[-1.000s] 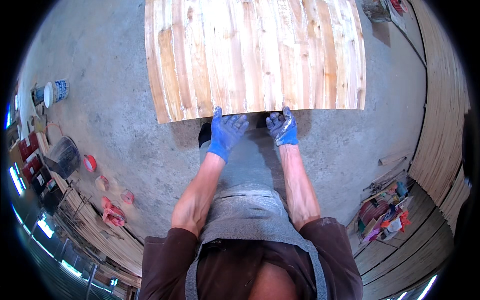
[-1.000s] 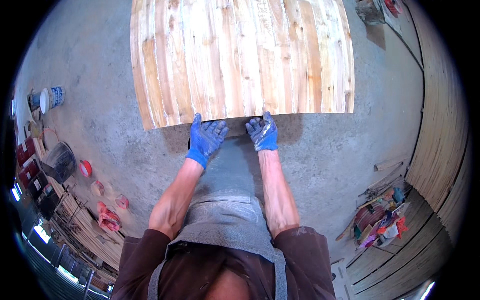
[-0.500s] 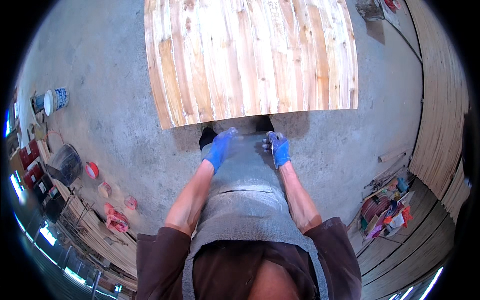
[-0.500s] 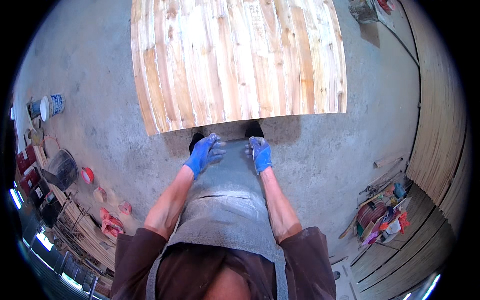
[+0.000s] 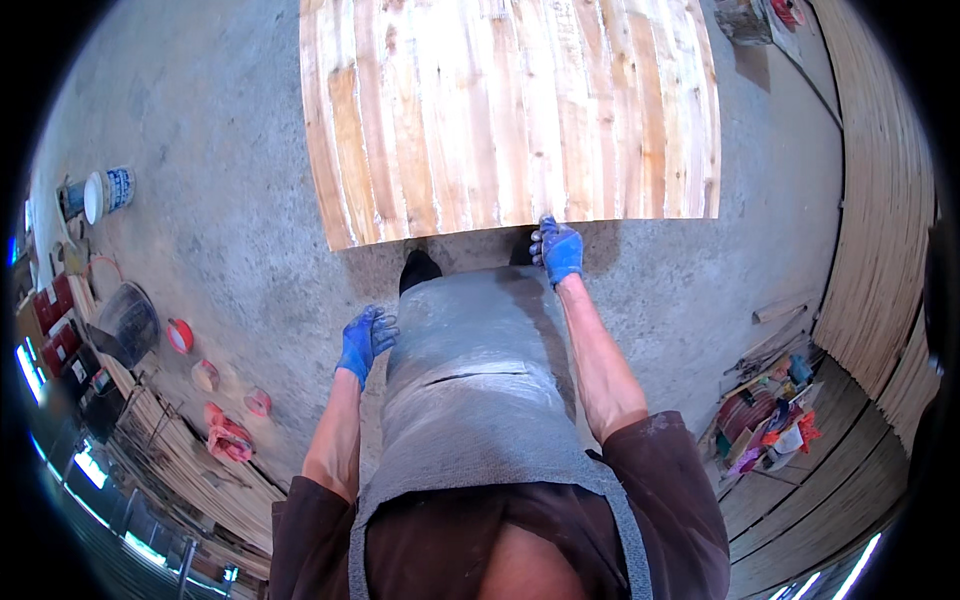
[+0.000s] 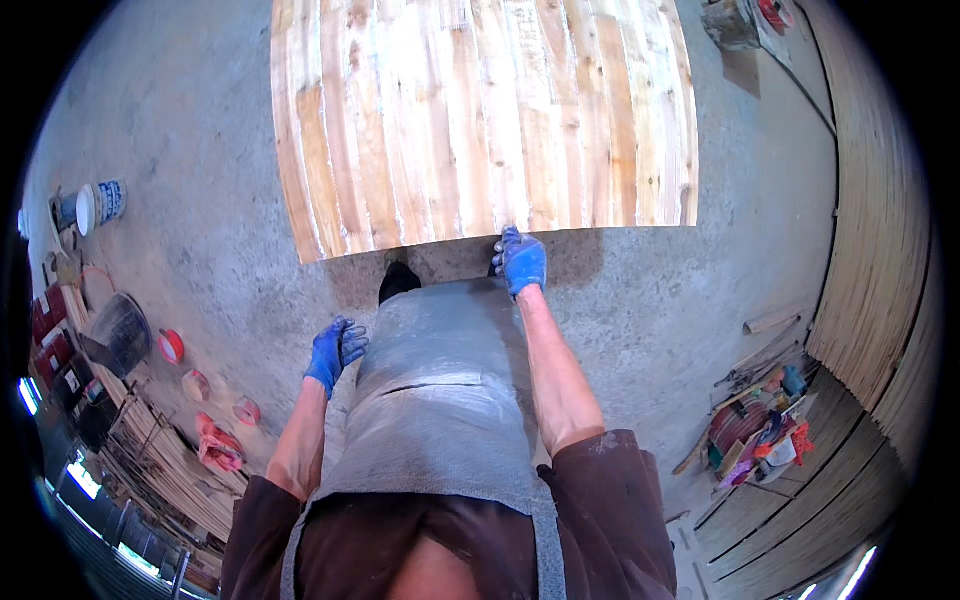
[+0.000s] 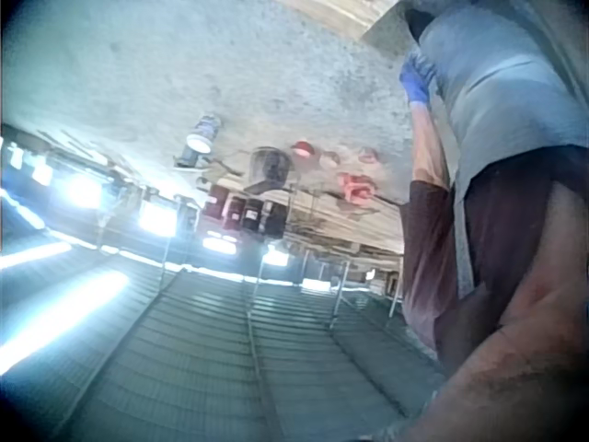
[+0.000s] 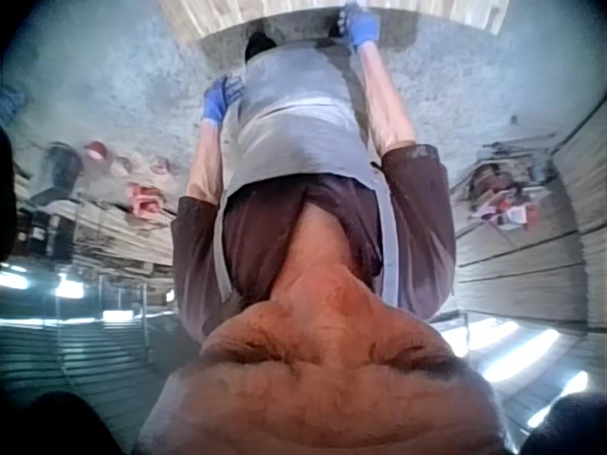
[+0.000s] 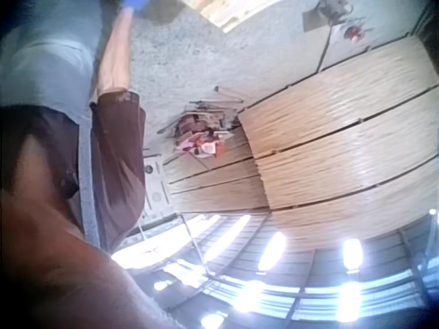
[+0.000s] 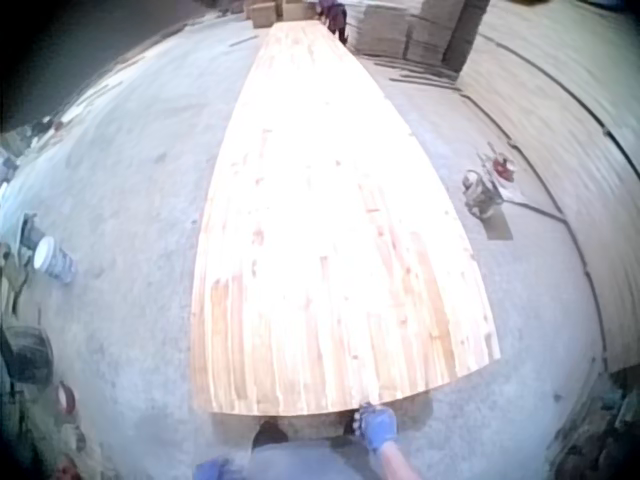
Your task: The person applies a white finish to a large wooden panel using a paint roller. They flip the panel to reveal the finished surface and briefly interact with a control panel and clipboard before moving the panel.
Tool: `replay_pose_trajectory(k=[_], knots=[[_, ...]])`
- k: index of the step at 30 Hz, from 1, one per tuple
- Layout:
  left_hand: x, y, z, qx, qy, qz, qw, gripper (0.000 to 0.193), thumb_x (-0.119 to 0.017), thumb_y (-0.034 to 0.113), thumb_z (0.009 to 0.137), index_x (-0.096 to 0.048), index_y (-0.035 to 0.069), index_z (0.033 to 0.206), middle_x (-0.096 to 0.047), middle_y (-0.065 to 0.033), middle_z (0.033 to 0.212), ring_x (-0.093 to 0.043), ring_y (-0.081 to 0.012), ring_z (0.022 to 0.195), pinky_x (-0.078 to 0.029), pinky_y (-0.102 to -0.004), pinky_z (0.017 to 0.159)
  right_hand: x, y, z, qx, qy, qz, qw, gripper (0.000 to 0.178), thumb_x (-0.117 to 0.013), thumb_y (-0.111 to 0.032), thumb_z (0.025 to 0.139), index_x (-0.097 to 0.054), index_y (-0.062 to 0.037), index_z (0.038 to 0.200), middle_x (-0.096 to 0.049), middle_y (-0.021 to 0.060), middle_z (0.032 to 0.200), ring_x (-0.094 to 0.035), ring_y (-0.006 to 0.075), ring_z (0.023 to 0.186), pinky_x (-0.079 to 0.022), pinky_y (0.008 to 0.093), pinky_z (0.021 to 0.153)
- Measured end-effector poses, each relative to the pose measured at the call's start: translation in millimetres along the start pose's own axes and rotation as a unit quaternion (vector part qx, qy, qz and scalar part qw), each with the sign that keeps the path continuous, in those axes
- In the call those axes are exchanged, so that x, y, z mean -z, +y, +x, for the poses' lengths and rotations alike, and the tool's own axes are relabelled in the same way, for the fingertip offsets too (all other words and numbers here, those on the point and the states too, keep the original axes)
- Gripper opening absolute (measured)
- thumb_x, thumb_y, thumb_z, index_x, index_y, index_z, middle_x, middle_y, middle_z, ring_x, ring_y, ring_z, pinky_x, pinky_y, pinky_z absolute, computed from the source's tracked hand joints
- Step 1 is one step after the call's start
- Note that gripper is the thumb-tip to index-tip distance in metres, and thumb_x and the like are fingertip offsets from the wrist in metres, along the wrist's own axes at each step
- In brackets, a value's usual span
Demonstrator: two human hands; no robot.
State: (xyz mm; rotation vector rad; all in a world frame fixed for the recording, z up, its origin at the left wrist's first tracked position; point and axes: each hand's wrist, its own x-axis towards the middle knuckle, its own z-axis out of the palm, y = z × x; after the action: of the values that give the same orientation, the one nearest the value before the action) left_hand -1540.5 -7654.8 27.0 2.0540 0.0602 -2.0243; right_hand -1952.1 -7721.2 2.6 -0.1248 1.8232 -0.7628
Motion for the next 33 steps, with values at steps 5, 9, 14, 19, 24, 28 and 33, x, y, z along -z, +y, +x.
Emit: replay_pose_trajectory(k=[5, 9, 14, 19, 24, 28, 33], knots=[[-11.8, 14.2, -1.5, -0.011, -0.024, 0.012, 1.0, 0.037, -0.046, 0.041, 0.1, -0.059, 0.01, 0.114, -0.071, -0.0125, 0.102, -0.071, -0.0249, 0.08, -0.058, -0.0364, 0.068, -10.5, 12.1, -0.9, 0.022, 0.028, -0.03, 0.999, 0.046, -0.044, -0.044, 0.101, -0.061, -0.0045, 0.086, -0.061, 0.0047, 0.065, -0.056, 0.0141, 0.047, -0.045, 0.0307, 0.042], [-36.2, 35.6, -15.9, -0.072, -0.057, 0.033, 0.995, 0.039, -0.046, 0.042, 0.1, -0.058, 0.009, 0.116, -0.07, -0.0141, 0.106, -0.07, -0.0259, 0.082, -0.056, -0.0372, 0.07, -6.7, 3.5, -3.5, 0.002, 0.004, -0.052, 0.999, 0.043, -0.045, -0.043, 0.101, -0.06, -0.0059, 0.086, -0.061, 0.0051, 0.066, -0.056, 0.0152, 0.049, -0.045, 0.0308, 0.042], [-42.7, 40.9, -17.0, -0.086, -0.07, 0.028, 0.993, 0.038, -0.045, 0.041, 0.101, -0.058, 0.008, 0.115, -0.07, -0.0143, 0.102, -0.071, -0.0267, 0.082, -0.058, -0.0374, 0.071, 6.5, 34.6, 4.1, 0.028, -0.08, 0.01, 0.996, 0.036, -0.049, -0.035, 0.099, -0.059, -0.0082, 0.078, -0.062, 0.0076, 0.068, -0.057, 0.0203, 0.048, -0.047, 0.0351, 0.042], [-22.1, 23.5, -27.0, -0.077, -0.037, 0.025, 0.996, 0.037, -0.045, 0.04, 0.101, -0.058, 0.008, 0.112, -0.07, -0.0148, 0.101, -0.071, -0.0279, 0.081, -0.059, -0.039, 0.07, 60.5, 93.9, -29.5, -0.074, -0.078, -0.066, 0.992, 0.027, -0.051, -0.03, 0.097, -0.061, -0.0082, 0.086, -0.066, 0.0111, 0.071, -0.066, 0.0242, 0.055, -0.049, 0.0374, 0.046], [19.2, 3.2, -7.6, -0.038, -0.003, -0.003, 0.999, 0.033, -0.047, 0.039, 0.1, -0.058, 0.009, 0.106, -0.07, -0.0136, 0.096, -0.07, -0.0286, 0.078, -0.058, -0.0412, 0.066, 111.6, 110.3, -12.8, -0.127, -0.044, 0.056, 0.989, 0.026, -0.053, -0.034, 0.095, -0.061, -0.0104, 0.085, -0.067, 0.0102, 0.069, -0.063, 0.0222, 0.05, -0.046, 0.0338, 0.042], [25.2, 2.7, -7.8, -0.047, 0.01, -0.011, 0.999, 0.031, -0.05, 0.039, 0.099, -0.058, 0.01, 0.105, -0.07, -0.0134, 0.098, -0.07, -0.0293, 0.078, -0.056, -0.0427, 0.067, 114.3, 93.7, 4.8, 0.008, -0.062, -0.093, 0.994, 0.026, -0.055, -0.033, 0.094, -0.062, -0.0095, 0.088, -0.067, 0.0092, 0.071, -0.065, 0.0227, 0.056, -0.049, 0.0368, 0.048], [-11.5, 0.6, -10.0, -0.121, 0.012, -0.069, 0.99, 0.033, -0.05, 0.039, 0.099, -0.06, 0.01, 0.111, -0.07, -0.0124, 0.1, -0.07, -0.0285, 0.084, -0.055, -0.0425, 0.073, 84.1, 22.3, -27.7, 0.279, -0.056, -0.503, 0.816, 0.03, -0.058, -0.035, 0.089, -0.063, -0.0069, 0.097, -0.07, 0.0175, 0.087, -0.068, 0.0357, 0.08, -0.053, 0.0455, 0.07]])
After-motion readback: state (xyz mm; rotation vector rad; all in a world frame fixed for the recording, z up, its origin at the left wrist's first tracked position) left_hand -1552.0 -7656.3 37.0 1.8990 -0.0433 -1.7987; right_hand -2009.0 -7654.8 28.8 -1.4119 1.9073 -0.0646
